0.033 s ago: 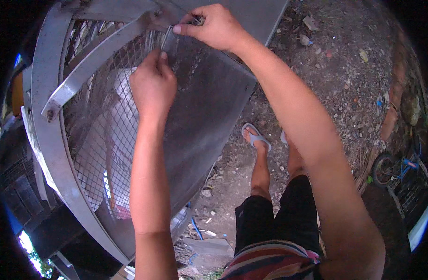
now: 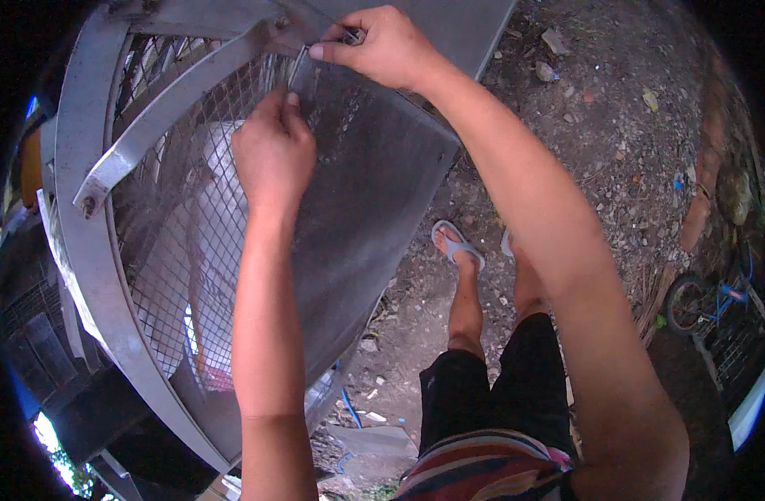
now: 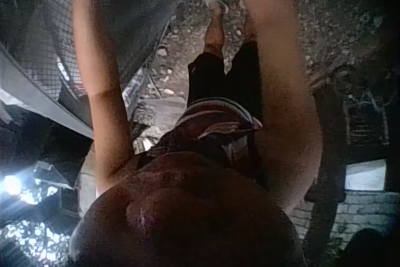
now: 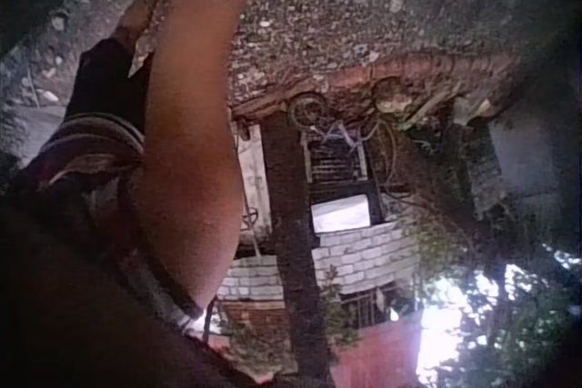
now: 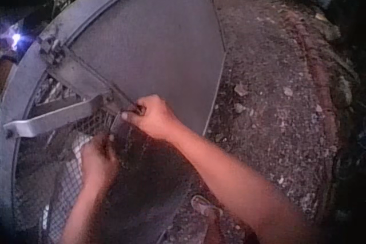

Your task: The person uses a knife to pry and remove a metal mesh screen from its frame. They handle the metal frame and the detached mesh piece one at a time while working in an outdoor yard.

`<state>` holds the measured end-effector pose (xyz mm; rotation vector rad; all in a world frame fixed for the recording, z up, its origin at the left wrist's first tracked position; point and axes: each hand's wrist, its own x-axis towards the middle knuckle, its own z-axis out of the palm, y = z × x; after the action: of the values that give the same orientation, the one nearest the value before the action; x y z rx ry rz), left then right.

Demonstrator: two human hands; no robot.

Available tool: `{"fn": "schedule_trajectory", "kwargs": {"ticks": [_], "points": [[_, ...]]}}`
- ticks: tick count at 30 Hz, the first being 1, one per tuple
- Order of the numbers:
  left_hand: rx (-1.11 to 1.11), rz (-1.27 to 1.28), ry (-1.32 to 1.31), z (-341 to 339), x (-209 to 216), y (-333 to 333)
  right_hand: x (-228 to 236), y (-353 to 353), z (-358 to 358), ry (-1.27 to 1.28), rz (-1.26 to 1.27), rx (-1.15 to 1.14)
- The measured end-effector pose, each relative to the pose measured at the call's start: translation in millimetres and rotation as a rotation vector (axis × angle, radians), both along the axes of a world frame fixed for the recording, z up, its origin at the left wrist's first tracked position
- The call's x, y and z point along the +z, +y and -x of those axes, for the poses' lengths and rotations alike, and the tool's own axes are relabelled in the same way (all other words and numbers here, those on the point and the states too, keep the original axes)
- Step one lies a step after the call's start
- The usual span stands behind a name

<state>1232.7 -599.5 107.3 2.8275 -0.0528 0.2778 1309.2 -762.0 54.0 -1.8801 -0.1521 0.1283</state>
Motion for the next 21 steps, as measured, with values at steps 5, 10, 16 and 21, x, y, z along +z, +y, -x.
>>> {"fn": "schedule_trajectory", "kwargs": {"ticks": [5,10,16,21], "points": [[0.008,0.016,-0.004,-1,-2,-2,-5,-5,-7,-0.062,-0.04,0.038],[0.003,0.029,-0.026,0,-4,1,-4,-6,-12,-0.052,-0.065,0.111],[0.05,0.053,0.037,1,-3,0,-6,13,7,-0.388,0.224,-0.118],[0.026,0.03,0.042,-1,0,-5,-26,32,22,-0.635,0.179,-0.384]]}}
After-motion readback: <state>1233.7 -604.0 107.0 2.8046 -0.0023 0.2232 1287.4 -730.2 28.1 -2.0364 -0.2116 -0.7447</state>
